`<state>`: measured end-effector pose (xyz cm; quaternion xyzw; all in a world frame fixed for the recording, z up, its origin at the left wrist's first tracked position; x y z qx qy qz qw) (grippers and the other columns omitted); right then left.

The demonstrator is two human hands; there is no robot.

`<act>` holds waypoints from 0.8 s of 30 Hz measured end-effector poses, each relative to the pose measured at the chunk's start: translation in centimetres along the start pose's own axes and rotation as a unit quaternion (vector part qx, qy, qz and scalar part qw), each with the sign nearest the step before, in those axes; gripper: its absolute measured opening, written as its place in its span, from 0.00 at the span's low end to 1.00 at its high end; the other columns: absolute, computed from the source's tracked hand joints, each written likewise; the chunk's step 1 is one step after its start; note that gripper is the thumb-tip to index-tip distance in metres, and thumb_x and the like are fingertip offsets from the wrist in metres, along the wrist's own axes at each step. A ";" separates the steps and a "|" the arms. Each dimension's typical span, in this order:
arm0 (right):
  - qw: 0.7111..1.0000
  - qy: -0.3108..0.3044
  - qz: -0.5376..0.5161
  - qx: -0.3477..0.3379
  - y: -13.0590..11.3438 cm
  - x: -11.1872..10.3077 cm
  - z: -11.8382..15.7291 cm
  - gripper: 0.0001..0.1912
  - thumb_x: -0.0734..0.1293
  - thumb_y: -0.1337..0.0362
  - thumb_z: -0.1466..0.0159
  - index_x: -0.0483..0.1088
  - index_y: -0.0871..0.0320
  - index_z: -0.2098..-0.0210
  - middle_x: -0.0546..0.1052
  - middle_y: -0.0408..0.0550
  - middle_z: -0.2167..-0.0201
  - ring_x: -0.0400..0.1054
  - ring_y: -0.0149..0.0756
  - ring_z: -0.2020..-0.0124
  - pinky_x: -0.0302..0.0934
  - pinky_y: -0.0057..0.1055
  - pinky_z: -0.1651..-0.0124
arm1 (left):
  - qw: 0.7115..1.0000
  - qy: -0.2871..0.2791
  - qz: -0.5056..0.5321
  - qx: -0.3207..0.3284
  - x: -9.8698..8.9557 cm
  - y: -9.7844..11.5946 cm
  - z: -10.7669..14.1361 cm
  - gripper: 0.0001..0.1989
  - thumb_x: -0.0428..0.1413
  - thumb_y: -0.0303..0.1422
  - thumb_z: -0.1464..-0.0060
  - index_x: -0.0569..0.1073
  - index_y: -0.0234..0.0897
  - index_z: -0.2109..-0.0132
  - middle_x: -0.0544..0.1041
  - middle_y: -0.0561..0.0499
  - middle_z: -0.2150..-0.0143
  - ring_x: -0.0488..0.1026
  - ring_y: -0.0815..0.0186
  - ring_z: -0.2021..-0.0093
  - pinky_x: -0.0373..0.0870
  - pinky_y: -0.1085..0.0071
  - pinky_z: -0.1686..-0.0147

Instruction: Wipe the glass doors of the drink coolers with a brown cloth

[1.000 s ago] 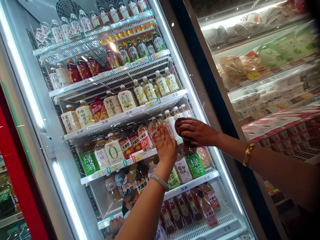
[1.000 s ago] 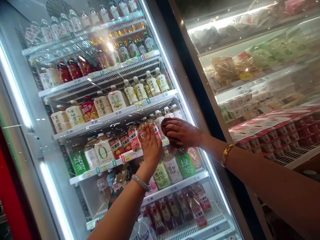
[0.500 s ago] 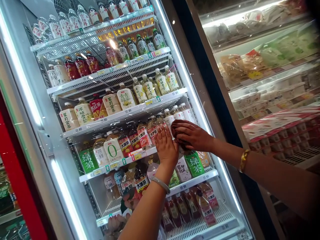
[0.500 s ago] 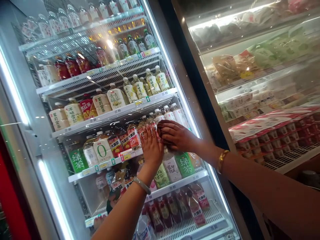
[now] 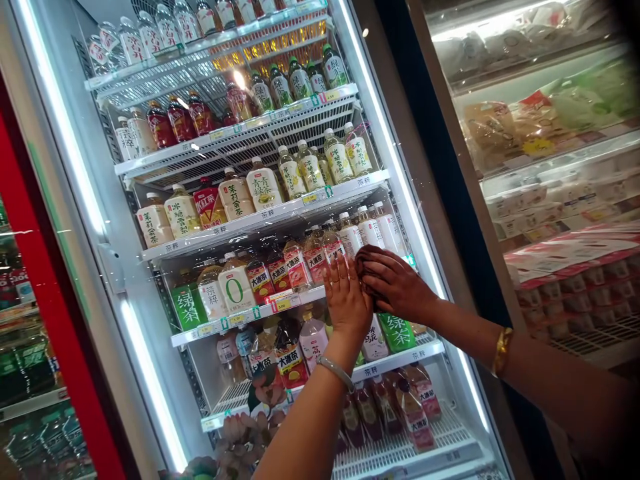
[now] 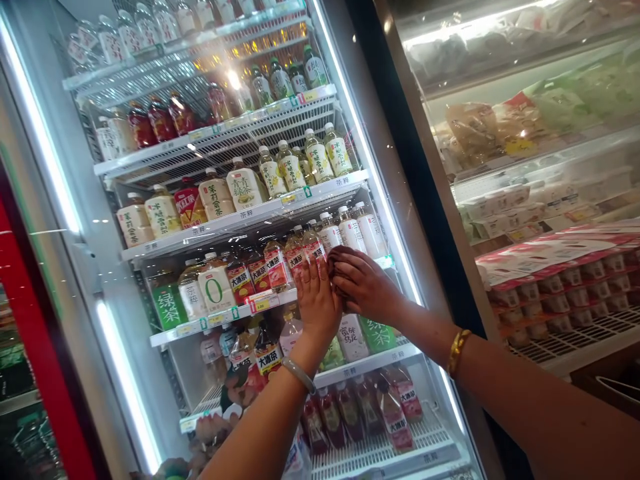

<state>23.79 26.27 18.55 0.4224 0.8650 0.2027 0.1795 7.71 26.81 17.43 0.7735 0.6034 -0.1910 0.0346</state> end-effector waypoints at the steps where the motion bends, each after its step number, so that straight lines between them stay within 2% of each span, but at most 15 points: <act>1: 1.000 -0.008 -0.004 -0.016 -0.2 -0.2 1.0 0.20 0.71 0.61 0.36 0.73 0.56 0.45 0.73 0.54 0.38 0.58 0.51 0.29 0.55 0.57 0.24 | 1.000 0.000 -0.002 0.016 0.1 -0.1 0.6 0.36 0.51 0.30 0.35 0.53 0.29 0.23 0.46 0.38 0.20 0.38 0.50 0.19 0.39 0.46 0.20; 4: 0.998 -0.034 -0.012 -0.052 0.5 -1.3 4.5 0.21 0.72 0.61 0.36 0.72 0.54 0.44 0.73 0.51 0.38 0.59 0.49 0.29 0.57 0.55 0.25 | 0.999 0.013 -0.013 0.038 0.7 -0.1 2.6 0.40 0.52 0.29 0.37 0.49 0.30 0.22 0.46 0.39 0.20 0.36 0.52 0.19 0.40 0.47 0.20; 6: 0.998 -0.048 -0.004 -0.031 1.4 -1.8 6.0 0.20 0.72 0.63 0.36 0.72 0.52 0.44 0.74 0.49 0.38 0.60 0.47 0.30 0.57 0.55 0.26 | 0.999 0.030 -0.020 0.039 1.1 0.2 3.8 0.42 0.53 0.28 0.38 0.45 0.31 0.21 0.47 0.40 0.20 0.35 0.54 0.19 0.40 0.48 0.20; 8: 0.997 -0.034 0.024 0.064 2.4 -2.0 6.1 0.20 0.72 0.65 0.38 0.73 0.52 0.46 0.74 0.50 0.40 0.63 0.49 0.32 0.56 0.58 0.27 | 0.998 0.046 -0.024 0.035 1.5 0.6 4.5 0.44 0.54 0.28 0.38 0.43 0.31 0.21 0.47 0.40 0.19 0.35 0.54 0.19 0.39 0.48 0.20; 10: 0.981 0.009 0.057 0.188 2.9 -1.7 4.9 0.19 0.72 0.65 0.39 0.73 0.54 0.48 0.73 0.53 0.41 0.64 0.53 0.35 0.58 0.60 0.29 | 0.998 0.054 -0.025 0.029 1.9 0.9 4.9 0.45 0.54 0.28 0.39 0.42 0.31 0.21 0.47 0.40 0.19 0.36 0.53 0.19 0.38 0.48 0.20; 12: 0.963 0.050 0.068 0.254 2.3 -0.9 3.2 0.20 0.72 0.65 0.41 0.73 0.56 0.48 0.71 0.57 0.40 0.63 0.56 0.36 0.59 0.61 0.30 | 0.997 0.065 -0.025 0.023 2.1 1.1 4.9 0.44 0.53 0.28 0.38 0.43 0.31 0.21 0.48 0.40 0.20 0.36 0.53 0.19 0.38 0.48 0.20; 13: 0.963 0.058 0.063 0.255 1.7 -0.4 2.4 0.21 0.72 0.65 0.41 0.73 0.56 0.48 0.70 0.57 0.40 0.62 0.57 0.35 0.59 0.61 0.30 | 0.997 0.071 -0.023 0.022 2.2 1.1 4.9 0.43 0.53 0.28 0.38 0.44 0.31 0.21 0.49 0.40 0.20 0.37 0.54 0.19 0.38 0.49 0.20; 15: 0.974 0.053 0.045 0.216 -0.1 0.4 1.5 0.22 0.72 0.65 0.40 0.72 0.56 0.47 0.70 0.56 0.39 0.59 0.56 0.32 0.58 0.60 0.28 | 0.996 0.086 -0.020 0.028 2.2 1.0 5.0 0.42 0.52 0.28 0.38 0.45 0.32 0.21 0.50 0.40 0.20 0.37 0.55 0.19 0.37 0.50 0.20; 17: 0.984 0.043 0.027 0.171 -2.1 0.8 2.2 0.21 0.71 0.65 0.39 0.72 0.55 0.46 0.70 0.54 0.38 0.58 0.53 0.30 0.56 0.58 0.26 | 0.995 0.092 -0.014 0.038 2.2 1.0 5.3 0.41 0.53 0.29 0.37 0.47 0.31 0.21 0.52 0.39 0.20 0.38 0.55 0.19 0.37 0.51 0.20; 21: 0.988 0.044 -0.002 0.147 -4.6 0.1 7.3 0.17 0.71 0.66 0.36 0.72 0.53 0.47 0.73 0.51 0.41 0.62 0.49 0.32 0.57 0.57 0.26 | 0.996 0.082 -0.010 0.030 2.2 1.3 6.6 0.41 0.54 0.29 0.36 0.48 0.30 0.22 0.53 0.38 0.21 0.40 0.55 0.19 0.39 0.51 0.20; 24: 0.984 0.040 0.014 0.172 -4.6 -0.4 10.7 0.17 0.70 0.69 0.36 0.73 0.52 0.48 0.73 0.50 0.43 0.65 0.48 0.34 0.61 0.56 0.29 | 0.997 0.073 -0.010 0.014 2.4 1.8 7.6 0.41 0.54 0.29 0.37 0.48 0.31 0.22 0.53 0.39 0.21 0.41 0.56 0.19 0.39 0.51 0.20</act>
Point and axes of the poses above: each hand's wrist, its own z-axis away from the middle knuckle, its own x-axis out of the palm, y = z × x, the point moved 2 cm from there along -z, towards the middle knuckle
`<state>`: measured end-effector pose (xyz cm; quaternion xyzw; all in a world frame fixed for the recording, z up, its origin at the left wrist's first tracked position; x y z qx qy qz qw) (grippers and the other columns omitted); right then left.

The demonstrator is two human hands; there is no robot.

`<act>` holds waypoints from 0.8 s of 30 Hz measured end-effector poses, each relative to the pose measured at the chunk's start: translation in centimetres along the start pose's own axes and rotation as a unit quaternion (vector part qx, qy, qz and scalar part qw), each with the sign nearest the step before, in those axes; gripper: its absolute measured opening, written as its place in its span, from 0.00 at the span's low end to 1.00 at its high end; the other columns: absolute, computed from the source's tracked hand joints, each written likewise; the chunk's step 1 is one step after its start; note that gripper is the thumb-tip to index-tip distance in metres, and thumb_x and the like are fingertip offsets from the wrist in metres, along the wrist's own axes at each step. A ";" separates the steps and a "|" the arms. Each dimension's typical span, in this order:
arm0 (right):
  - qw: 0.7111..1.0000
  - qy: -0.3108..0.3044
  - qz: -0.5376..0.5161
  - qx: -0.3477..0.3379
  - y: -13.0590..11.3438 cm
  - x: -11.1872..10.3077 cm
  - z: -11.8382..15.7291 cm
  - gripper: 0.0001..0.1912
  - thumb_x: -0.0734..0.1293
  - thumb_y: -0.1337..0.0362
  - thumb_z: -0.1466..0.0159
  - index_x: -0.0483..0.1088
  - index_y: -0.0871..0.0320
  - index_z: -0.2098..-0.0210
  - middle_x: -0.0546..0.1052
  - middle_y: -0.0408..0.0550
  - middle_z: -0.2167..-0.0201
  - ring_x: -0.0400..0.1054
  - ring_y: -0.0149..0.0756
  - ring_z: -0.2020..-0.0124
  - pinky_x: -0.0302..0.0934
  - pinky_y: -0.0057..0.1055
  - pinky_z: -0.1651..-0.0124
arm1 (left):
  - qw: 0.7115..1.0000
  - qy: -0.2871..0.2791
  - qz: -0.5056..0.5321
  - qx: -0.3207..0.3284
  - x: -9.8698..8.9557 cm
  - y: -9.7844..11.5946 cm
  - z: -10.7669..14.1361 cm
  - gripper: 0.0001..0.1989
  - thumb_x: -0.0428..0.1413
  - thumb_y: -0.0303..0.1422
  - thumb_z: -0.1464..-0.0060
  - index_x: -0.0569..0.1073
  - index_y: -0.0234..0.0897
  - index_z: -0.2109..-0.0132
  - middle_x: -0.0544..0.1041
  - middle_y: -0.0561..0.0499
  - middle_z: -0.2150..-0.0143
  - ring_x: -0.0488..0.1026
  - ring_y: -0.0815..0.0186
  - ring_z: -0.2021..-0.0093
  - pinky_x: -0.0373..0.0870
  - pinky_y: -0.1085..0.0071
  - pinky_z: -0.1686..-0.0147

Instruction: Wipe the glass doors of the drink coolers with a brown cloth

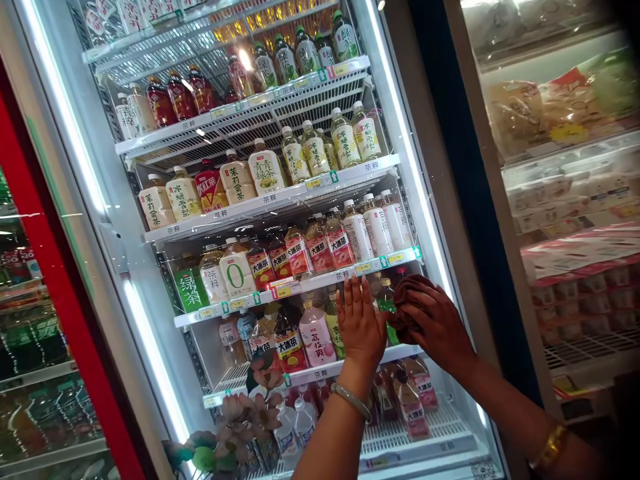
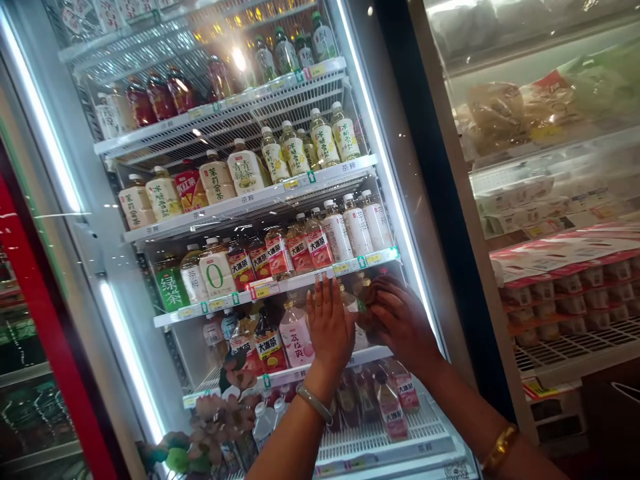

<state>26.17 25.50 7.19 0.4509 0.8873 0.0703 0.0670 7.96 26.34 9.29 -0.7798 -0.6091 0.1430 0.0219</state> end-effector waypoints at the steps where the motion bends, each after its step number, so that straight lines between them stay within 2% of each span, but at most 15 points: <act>1: 1.000 -0.001 0.012 0.018 0.5 0.0 0.3 0.18 0.70 0.70 0.36 0.73 0.52 0.48 0.73 0.51 0.43 0.65 0.48 0.34 0.62 0.56 0.30 | 1.000 -0.002 -0.001 -0.003 0.0 0.2 0.3 0.41 0.54 0.29 0.37 0.48 0.31 0.22 0.53 0.40 0.21 0.40 0.56 0.19 0.38 0.52 0.20; 5: 0.994 0.016 0.032 0.104 0.9 0.9 -1.6 0.19 0.72 0.70 0.40 0.73 0.53 0.49 0.71 0.53 0.41 0.65 0.52 0.35 0.63 0.58 0.32 | 1.000 0.009 -0.008 -0.003 0.1 0.5 0.9 0.39 0.52 0.28 0.36 0.49 0.31 0.22 0.53 0.41 0.21 0.40 0.58 0.19 0.36 0.54 0.20; 8: 0.994 0.029 0.024 0.102 -1.0 2.0 -3.3 0.21 0.72 0.70 0.40 0.72 0.54 0.48 0.70 0.54 0.40 0.62 0.53 0.33 0.60 0.60 0.29 | 1.000 0.005 -0.001 0.007 0.1 0.4 1.3 0.39 0.51 0.28 0.36 0.50 0.31 0.22 0.51 0.41 0.20 0.40 0.57 0.19 0.35 0.55 0.20; 10: 0.997 0.031 0.013 0.070 -2.6 2.4 -2.7 0.21 0.72 0.70 0.39 0.72 0.53 0.47 0.70 0.53 0.40 0.61 0.52 0.32 0.57 0.61 0.27 | 1.000 0.000 0.010 0.016 0.1 0.2 1.9 0.39 0.51 0.29 0.36 0.49 0.31 0.22 0.50 0.41 0.20 0.40 0.57 0.19 0.36 0.56 0.20; 13: 0.999 0.017 -0.008 0.040 -3.6 2.1 0.5 0.19 0.72 0.69 0.37 0.72 0.52 0.47 0.71 0.51 0.41 0.62 0.49 0.32 0.58 0.57 0.27 | 1.000 -0.016 0.017 0.018 -0.1 -0.1 3.5 0.39 0.51 0.28 0.36 0.49 0.32 0.22 0.51 0.42 0.20 0.40 0.59 0.19 0.35 0.57 0.20; 15: 0.999 0.001 -0.005 0.052 -3.2 1.8 2.8 0.19 0.71 0.68 0.37 0.72 0.52 0.47 0.71 0.51 0.41 0.62 0.50 0.32 0.60 0.58 0.28 | 0.999 -0.033 0.015 0.017 -0.3 -0.2 4.9 0.39 0.51 0.27 0.36 0.49 0.35 0.22 0.54 0.45 0.21 0.40 0.62 0.19 0.33 0.58 0.20; 17: 0.994 0.001 0.014 0.105 -2.2 1.8 4.2 0.19 0.71 0.68 0.38 0.72 0.52 0.48 0.70 0.52 0.40 0.62 0.53 0.34 0.61 0.61 0.31 | 0.999 -0.044 0.020 0.014 -0.6 -0.3 6.1 0.39 0.50 0.24 0.36 0.49 0.37 0.22 0.58 0.48 0.22 0.38 0.65 0.19 0.29 0.59 0.20; 19: 0.984 0.021 0.033 0.174 -1.7 2.0 4.1 0.18 0.70 0.68 0.39 0.72 0.53 0.48 0.68 0.54 0.39 0.63 0.53 0.35 0.63 0.62 0.33 | 0.999 -0.041 0.034 0.002 -0.8 -0.3 6.9 0.39 0.49 0.23 0.36 0.49 0.38 0.22 0.60 0.48 0.23 0.39 0.68 0.19 0.28 0.61 0.20; 21: 0.974 0.043 0.044 0.218 -2.2 2.7 3.0 0.18 0.70 0.67 0.38 0.72 0.54 0.49 0.66 0.56 0.38 0.63 0.54 0.36 0.63 0.64 0.34 | 0.998 -0.032 0.054 -0.024 -1.1 -0.5 7.2 0.38 0.49 0.22 0.35 0.47 0.37 0.21 0.59 0.46 0.23 0.40 0.67 0.19 0.31 0.59 0.20; 24: 0.979 0.048 0.040 0.194 -4.9 4.0 1.2 0.20 0.70 0.68 0.38 0.71 0.54 0.47 0.66 0.57 0.38 0.60 0.56 0.33 0.57 0.68 0.30 | 0.995 -0.010 0.079 -0.063 -1.5 -1.3 7.2 0.38 0.48 0.22 0.33 0.46 0.37 0.21 0.56 0.43 0.22 0.41 0.63 0.19 0.31 0.53 0.20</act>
Point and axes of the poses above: each hand's wrist, its own z-axis away from the middle knuckle, its own x-axis out of the palm, y = z × x, the point moved 2 cm from there along -z, towards the middle knuckle
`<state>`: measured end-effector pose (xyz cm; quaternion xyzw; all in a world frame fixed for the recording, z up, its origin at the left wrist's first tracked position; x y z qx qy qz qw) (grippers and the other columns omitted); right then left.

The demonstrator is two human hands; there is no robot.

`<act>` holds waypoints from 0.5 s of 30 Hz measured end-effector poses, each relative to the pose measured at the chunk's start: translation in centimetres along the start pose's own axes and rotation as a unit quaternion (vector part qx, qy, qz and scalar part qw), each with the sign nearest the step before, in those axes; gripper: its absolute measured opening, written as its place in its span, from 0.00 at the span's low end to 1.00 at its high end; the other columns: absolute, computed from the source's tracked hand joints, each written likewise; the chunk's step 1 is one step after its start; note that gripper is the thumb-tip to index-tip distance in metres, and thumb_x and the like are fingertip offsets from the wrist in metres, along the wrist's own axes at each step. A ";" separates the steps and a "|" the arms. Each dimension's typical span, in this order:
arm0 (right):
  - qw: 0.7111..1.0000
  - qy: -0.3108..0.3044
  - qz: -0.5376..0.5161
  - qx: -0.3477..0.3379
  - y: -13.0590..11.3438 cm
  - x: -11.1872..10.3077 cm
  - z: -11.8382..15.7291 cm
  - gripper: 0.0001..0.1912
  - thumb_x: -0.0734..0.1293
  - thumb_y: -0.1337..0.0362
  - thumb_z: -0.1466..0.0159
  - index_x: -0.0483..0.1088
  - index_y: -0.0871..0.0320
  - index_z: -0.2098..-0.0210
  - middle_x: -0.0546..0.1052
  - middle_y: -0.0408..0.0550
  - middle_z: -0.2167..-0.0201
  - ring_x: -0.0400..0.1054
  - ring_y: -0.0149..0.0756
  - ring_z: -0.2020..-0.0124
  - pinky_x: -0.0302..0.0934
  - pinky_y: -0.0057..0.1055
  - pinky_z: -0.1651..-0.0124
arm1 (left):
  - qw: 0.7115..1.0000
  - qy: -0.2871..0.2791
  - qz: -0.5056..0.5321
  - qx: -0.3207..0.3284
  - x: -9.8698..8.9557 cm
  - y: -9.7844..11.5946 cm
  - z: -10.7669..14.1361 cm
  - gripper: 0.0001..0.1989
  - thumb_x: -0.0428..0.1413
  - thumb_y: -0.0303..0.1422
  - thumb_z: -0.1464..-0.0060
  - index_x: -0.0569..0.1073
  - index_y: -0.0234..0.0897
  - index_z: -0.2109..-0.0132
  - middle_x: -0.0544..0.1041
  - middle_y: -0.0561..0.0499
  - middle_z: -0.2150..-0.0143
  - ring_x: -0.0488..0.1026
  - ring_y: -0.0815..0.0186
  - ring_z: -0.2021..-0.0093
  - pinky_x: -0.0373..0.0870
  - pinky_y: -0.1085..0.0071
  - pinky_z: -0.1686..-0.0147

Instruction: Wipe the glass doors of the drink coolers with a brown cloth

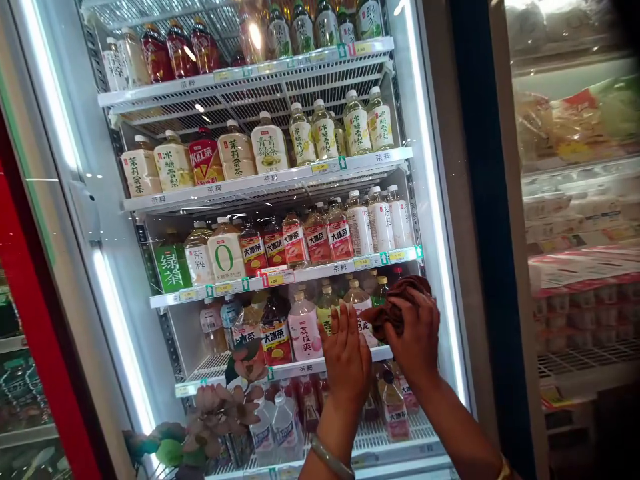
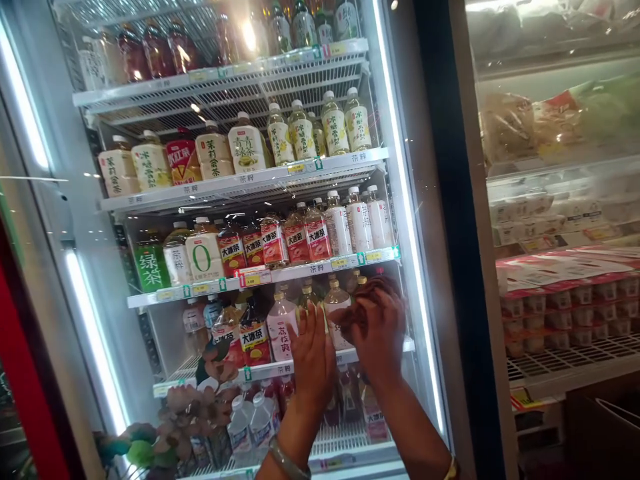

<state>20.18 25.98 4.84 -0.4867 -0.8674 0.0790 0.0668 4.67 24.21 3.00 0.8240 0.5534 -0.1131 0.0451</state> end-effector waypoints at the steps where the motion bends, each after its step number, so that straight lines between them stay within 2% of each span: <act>1: 1.000 -0.008 -0.010 -0.024 -1.1 0.4 0.3 0.20 0.70 0.68 0.39 0.71 0.54 0.46 0.67 0.56 0.38 0.59 0.56 0.32 0.57 0.66 0.30 | 1.000 0.007 0.003 -0.008 -0.2 -0.4 0.0 0.38 0.48 0.22 0.33 0.46 0.38 0.21 0.55 0.42 0.22 0.41 0.62 0.19 0.30 0.51 0.21; 4: 0.995 -0.033 -0.049 -0.083 -2.9 0.8 2.0 0.20 0.71 0.70 0.39 0.72 0.52 0.47 0.69 0.53 0.40 0.61 0.53 0.32 0.61 0.59 0.30 | 1.000 0.018 -0.005 -0.017 -0.7 -1.7 0.5 0.37 0.48 0.22 0.33 0.46 0.38 0.21 0.54 0.42 0.21 0.42 0.62 0.19 0.31 0.50 0.21; 8: 0.990 -0.032 -0.067 -0.124 -2.5 0.6 3.5 0.18 0.71 0.70 0.40 0.73 0.49 0.51 0.73 0.48 0.45 0.66 0.50 0.35 0.61 0.56 0.29 | 1.000 0.004 -0.023 -0.010 -1.1 -2.6 1.3 0.38 0.50 0.23 0.33 0.47 0.38 0.21 0.51 0.45 0.20 0.39 0.62 0.19 0.32 0.56 0.20; 11: 0.996 -0.008 -0.045 -0.077 -2.5 1.0 2.8 0.18 0.72 0.69 0.39 0.73 0.48 0.51 0.72 0.50 0.45 0.66 0.54 0.35 0.60 0.60 0.30 | 1.000 -0.018 -0.015 -0.009 -1.3 -2.5 1.4 0.37 0.50 0.24 0.33 0.49 0.37 0.22 0.48 0.46 0.20 0.37 0.60 0.19 0.31 0.56 0.20; 13: 0.999 0.008 -0.022 -0.025 -3.5 1.5 2.2 0.19 0.72 0.68 0.39 0.73 0.49 0.49 0.70 0.54 0.42 0.64 0.58 0.34 0.59 0.64 0.30 | 0.999 -0.031 -0.009 -0.006 -1.5 -2.5 1.4 0.36 0.49 0.25 0.33 0.50 0.36 0.22 0.49 0.47 0.19 0.35 0.60 0.18 0.30 0.57 0.20; 15: 0.999 -0.006 -0.023 -0.023 -5.2 2.0 1.9 0.20 0.71 0.69 0.37 0.72 0.49 0.46 0.69 0.55 0.41 0.61 0.59 0.32 0.58 0.64 0.30 | 0.999 -0.038 0.004 -0.008 -1.7 -2.7 1.5 0.35 0.47 0.24 0.32 0.50 0.35 0.22 0.49 0.48 0.19 0.34 0.62 0.19 0.30 0.58 0.20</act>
Point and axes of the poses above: each hand's wrist, its own z-axis away from the middle knuckle, its own x-axis out of the palm, y = z × x, the point moved 2 cm from there along -z, towards the middle knuckle
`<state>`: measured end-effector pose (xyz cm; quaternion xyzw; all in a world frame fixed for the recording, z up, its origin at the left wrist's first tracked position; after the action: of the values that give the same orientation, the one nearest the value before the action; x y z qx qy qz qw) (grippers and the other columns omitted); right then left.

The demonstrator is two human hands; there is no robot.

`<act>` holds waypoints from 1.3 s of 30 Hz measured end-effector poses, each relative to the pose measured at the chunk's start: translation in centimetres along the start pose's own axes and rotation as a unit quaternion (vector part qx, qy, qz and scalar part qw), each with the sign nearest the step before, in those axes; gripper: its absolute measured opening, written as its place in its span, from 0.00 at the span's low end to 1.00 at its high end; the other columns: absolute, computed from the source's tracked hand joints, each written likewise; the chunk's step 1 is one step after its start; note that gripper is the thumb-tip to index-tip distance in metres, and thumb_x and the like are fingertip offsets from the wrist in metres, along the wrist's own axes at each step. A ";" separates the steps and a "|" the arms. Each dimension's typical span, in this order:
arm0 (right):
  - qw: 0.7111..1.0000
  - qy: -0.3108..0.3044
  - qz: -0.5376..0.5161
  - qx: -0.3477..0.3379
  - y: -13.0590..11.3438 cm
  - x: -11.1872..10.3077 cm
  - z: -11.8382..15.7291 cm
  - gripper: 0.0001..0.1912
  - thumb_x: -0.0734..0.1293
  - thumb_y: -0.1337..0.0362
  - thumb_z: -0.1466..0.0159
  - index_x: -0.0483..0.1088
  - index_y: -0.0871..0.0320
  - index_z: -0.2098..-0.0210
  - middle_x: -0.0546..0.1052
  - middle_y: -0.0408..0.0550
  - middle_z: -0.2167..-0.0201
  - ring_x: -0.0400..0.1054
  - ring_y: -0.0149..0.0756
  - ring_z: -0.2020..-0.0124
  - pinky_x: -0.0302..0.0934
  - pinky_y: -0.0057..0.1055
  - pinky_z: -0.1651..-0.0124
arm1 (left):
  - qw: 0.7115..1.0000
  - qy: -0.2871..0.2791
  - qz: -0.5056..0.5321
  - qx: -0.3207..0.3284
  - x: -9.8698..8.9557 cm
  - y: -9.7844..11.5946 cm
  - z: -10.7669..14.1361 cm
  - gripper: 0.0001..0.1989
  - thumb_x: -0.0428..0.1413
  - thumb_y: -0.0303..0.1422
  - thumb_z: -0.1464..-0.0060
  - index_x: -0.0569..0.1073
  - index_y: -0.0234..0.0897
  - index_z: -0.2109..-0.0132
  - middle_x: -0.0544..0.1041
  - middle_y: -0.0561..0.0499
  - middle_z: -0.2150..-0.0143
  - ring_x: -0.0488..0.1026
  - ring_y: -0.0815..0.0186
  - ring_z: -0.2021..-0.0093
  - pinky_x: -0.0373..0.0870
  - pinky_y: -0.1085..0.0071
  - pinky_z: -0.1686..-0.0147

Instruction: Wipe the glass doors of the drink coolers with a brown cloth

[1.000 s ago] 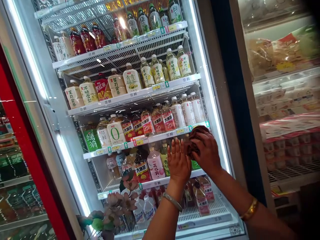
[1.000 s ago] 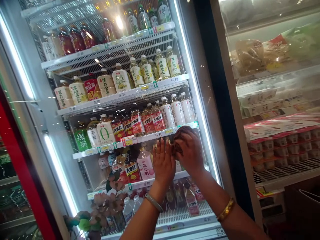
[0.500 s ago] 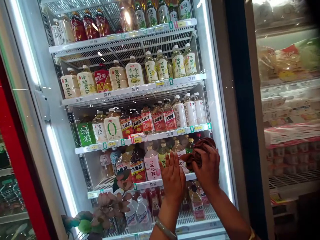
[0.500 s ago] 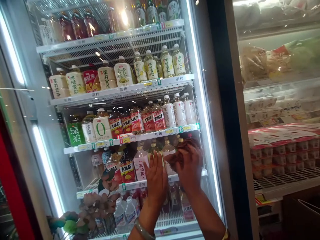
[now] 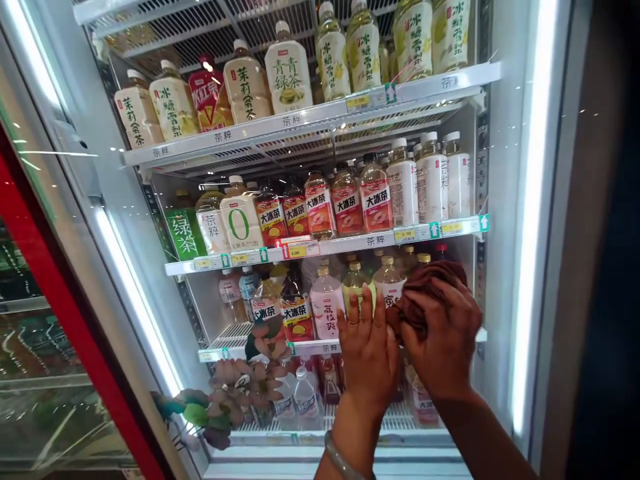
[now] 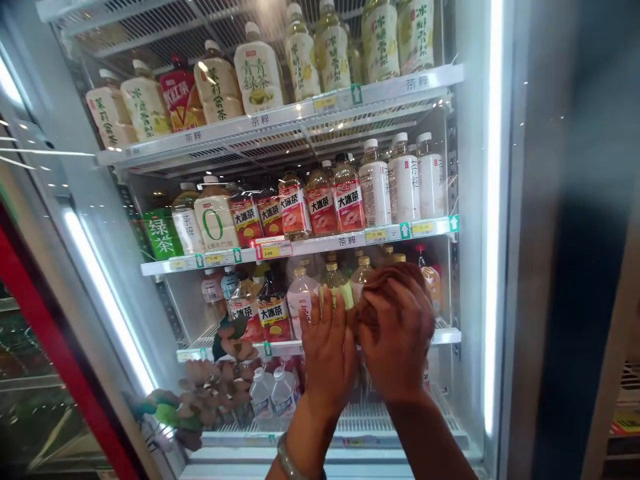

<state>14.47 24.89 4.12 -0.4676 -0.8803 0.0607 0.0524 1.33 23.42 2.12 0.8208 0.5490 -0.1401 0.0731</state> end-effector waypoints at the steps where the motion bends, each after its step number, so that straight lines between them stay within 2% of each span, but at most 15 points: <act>1: 1.000 -0.014 -0.012 -0.013 -0.8 0.3 0.0 0.21 0.70 0.69 0.37 0.72 0.49 0.46 0.69 0.55 0.40 0.60 0.58 0.31 0.58 0.63 0.29 | 1.000 0.001 0.009 -0.001 -0.1 -0.2 0.1 0.35 0.46 0.24 0.32 0.49 0.35 0.22 0.49 0.48 0.19 0.35 0.63 0.19 0.32 0.59 0.20; 4: 0.996 -0.023 -0.061 -0.054 -1.9 0.6 0.3 0.19 0.69 0.71 0.36 0.72 0.48 0.47 0.71 0.51 0.42 0.62 0.53 0.32 0.58 0.59 0.28 | 0.999 0.011 0.036 0.008 -0.2 -0.9 0.5 0.35 0.43 0.24 0.32 0.47 0.33 0.21 0.49 0.47 0.19 0.41 0.64 0.19 0.37 0.61 0.20; 9: 0.989 -0.020 -0.100 -0.106 -0.3 -0.1 1.0 0.16 0.71 0.71 0.39 0.74 0.48 0.53 0.73 0.47 0.46 0.66 0.50 0.36 0.62 0.57 0.30 | 1.000 0.006 0.023 0.014 -0.6 -1.1 0.5 0.36 0.46 0.25 0.32 0.48 0.37 0.21 0.53 0.46 0.20 0.44 0.62 0.19 0.39 0.57 0.20; 14: 0.998 -0.029 -0.055 0.030 0.0 -0.7 0.9 0.19 0.69 0.68 0.35 0.72 0.48 0.45 0.65 0.56 0.37 0.59 0.58 0.30 0.53 0.66 0.27 | 0.998 -0.030 0.060 -0.015 -1.6 0.8 0.2 0.33 0.41 0.30 0.28 0.43 0.40 0.20 0.53 0.47 0.20 0.45 0.62 0.19 0.41 0.55 0.20; 17: 0.989 -0.068 -0.107 0.076 -1.2 -0.3 1.4 0.22 0.65 0.65 0.30 0.69 0.47 0.38 0.61 0.56 0.30 0.54 0.57 0.26 0.48 0.67 0.25 | 0.992 -0.031 0.124 0.005 -1.8 2.1 0.5 0.31 0.30 0.38 0.26 0.40 0.40 0.20 0.47 0.48 0.19 0.44 0.61 0.19 0.51 0.57 0.22; 20: 0.965 -0.113 -0.220 0.084 -2.8 0.2 2.2 0.26 0.57 0.63 0.27 0.62 0.47 0.30 0.56 0.53 0.25 0.49 0.53 0.23 0.51 0.62 0.24 | 0.989 0.002 0.149 -0.014 -2.0 2.2 0.6 0.33 0.22 0.41 0.28 0.41 0.44 0.20 0.42 0.50 0.18 0.42 0.60 0.19 0.56 0.56 0.23; 22: 0.934 -0.130 -0.321 0.092 -4.0 0.4 2.6 0.31 0.52 0.64 0.27 0.54 0.50 0.26 0.54 0.54 0.23 0.49 0.49 0.22 0.56 0.57 0.25 | 0.990 0.012 0.138 -0.040 -2.1 1.5 0.5 0.34 0.23 0.43 0.28 0.42 0.45 0.20 0.43 0.49 0.18 0.40 0.59 0.19 0.54 0.54 0.23; 24: 0.899 -0.140 -0.403 0.102 -5.1 0.2 2.6 0.34 0.50 0.66 0.29 0.47 0.54 0.23 0.55 0.55 0.23 0.52 0.46 0.23 0.62 0.51 0.28 | 0.991 0.021 0.116 -0.059 -2.3 0.4 0.3 0.33 0.29 0.46 0.26 0.45 0.45 0.21 0.43 0.47 0.18 0.38 0.57 0.18 0.49 0.49 0.22; 26: 0.883 -0.157 -0.430 0.104 -5.8 -0.3 2.1 0.35 0.51 0.65 0.29 0.47 0.54 0.23 0.55 0.55 0.23 0.53 0.45 0.23 0.64 0.49 0.29 | 0.993 0.033 0.083 -0.071 -2.5 -0.8 0.0 0.33 0.40 0.48 0.27 0.47 0.45 0.21 0.42 0.44 0.18 0.36 0.52 0.18 0.44 0.43 0.22; 28: 0.889 -0.174 -0.413 0.091 -5.8 -0.8 1.1 0.32 0.54 0.63 0.28 0.53 0.52 0.25 0.56 0.54 0.23 0.54 0.45 0.24 0.65 0.48 0.29 | 0.995 0.046 0.046 -0.073 -2.6 -1.6 -0.3 0.36 0.51 0.47 0.30 0.50 0.46 0.22 0.42 0.42 0.18 0.36 0.49 0.18 0.39 0.39 0.22; 30: 0.906 -0.175 -0.376 0.083 -5.2 -1.3 -0.4 0.27 0.57 0.62 0.28 0.62 0.50 0.30 0.63 0.52 0.27 0.61 0.45 0.27 0.66 0.48 0.31 | 0.996 0.066 0.016 -0.059 -2.8 -2.2 -0.6 0.37 0.57 0.42 0.32 0.53 0.46 0.22 0.44 0.42 0.18 0.38 0.49 0.18 0.38 0.40 0.22; 32: 0.934 -0.141 -0.321 0.076 -4.2 -1.8 -1.8 0.21 0.60 0.63 0.29 0.71 0.50 0.39 0.72 0.52 0.34 0.69 0.44 0.34 0.69 0.47 0.34 | 0.996 0.084 -0.003 -0.035 -3.0 -2.5 -0.9 0.35 0.59 0.36 0.33 0.57 0.47 0.24 0.49 0.43 0.19 0.42 0.51 0.19 0.39 0.42 0.22; 34: 0.965 -0.073 -0.242 0.065 -3.2 -2.0 -2.9 0.17 0.62 0.66 0.31 0.75 0.50 0.45 0.76 0.51 0.41 0.71 0.45 0.38 0.68 0.50 0.33 | 0.995 0.097 -0.014 -0.012 -3.2 -3.0 -1.2 0.33 0.61 0.32 0.35 0.63 0.47 0.27 0.53 0.45 0.20 0.46 0.52 0.19 0.41 0.44 0.21; 36: 0.986 -0.023 -0.163 0.033 -2.7 -1.7 -3.2 0.19 0.63 0.68 0.32 0.75 0.50 0.44 0.74 0.52 0.39 0.67 0.50 0.34 0.61 0.56 0.29 | 0.992 0.119 -0.023 -0.015 -3.6 -3.7 -1.5 0.31 0.62 0.30 0.37 0.67 0.46 0.29 0.54 0.45 0.20 0.47 0.52 0.20 0.46 0.47 0.21; 39: 0.996 -0.043 -0.079 -0.013 -2.8 -0.2 -2.0 0.27 0.64 0.69 0.33 0.69 0.48 0.36 0.67 0.51 0.30 0.53 0.56 0.24 0.46 0.67 0.23 | 0.982 0.180 -0.042 -0.044 -4.1 -4.6 -2.0 0.31 0.62 0.28 0.39 0.69 0.43 0.30 0.55 0.44 0.21 0.49 0.53 0.20 0.52 0.51 0.22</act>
<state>12.56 23.29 6.56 -0.3941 -0.9167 0.0647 0.0128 -4.10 22.08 5.43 0.8049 0.5925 0.0317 0.0036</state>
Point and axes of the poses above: each hand's wrist, its own z-axis away from the middle knuckle, its own x-axis out of the palm, y = z × x, the point moved 2 cm from there along -z, towards the middle knuckle
